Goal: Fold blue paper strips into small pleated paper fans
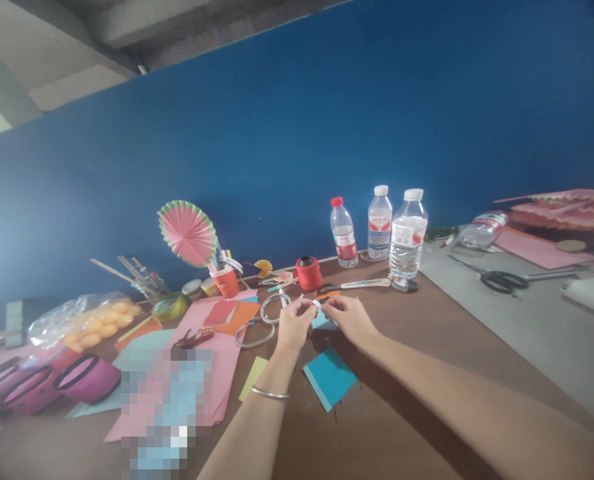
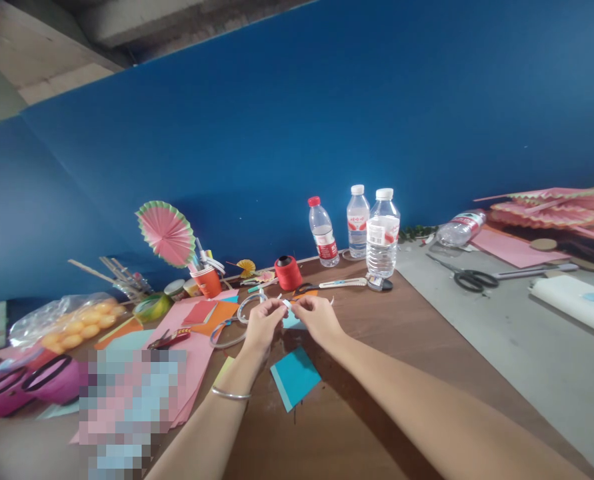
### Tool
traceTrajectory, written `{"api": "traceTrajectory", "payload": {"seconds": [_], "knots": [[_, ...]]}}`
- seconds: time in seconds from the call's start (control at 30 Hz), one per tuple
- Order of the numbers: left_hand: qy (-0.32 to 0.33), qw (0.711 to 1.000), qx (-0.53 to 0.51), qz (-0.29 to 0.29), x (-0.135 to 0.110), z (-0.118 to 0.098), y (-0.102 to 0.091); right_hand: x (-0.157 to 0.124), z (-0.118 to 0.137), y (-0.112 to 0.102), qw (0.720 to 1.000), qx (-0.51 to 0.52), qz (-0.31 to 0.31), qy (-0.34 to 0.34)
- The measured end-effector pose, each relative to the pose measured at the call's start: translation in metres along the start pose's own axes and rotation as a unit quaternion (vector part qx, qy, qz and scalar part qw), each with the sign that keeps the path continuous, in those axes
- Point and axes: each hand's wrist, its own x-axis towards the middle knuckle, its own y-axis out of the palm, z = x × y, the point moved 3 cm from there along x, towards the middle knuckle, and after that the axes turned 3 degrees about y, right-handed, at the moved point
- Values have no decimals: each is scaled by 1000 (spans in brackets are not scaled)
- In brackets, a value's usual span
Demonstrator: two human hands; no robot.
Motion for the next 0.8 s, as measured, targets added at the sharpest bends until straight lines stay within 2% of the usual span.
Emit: {"api": "traceTrajectory", "payload": {"seconds": [0.67,0.73,0.8], "knots": [[25,999,38,0,0,-4,-1,1,-3,2,1000,-2,16,0],[28,999,46,-1,1,-3,-1,-2,1,1,1000,-15,3,-14],[31,998,53,-3,1,-1,-1,-6,7,-3,996,-55,-32,-65]]}}
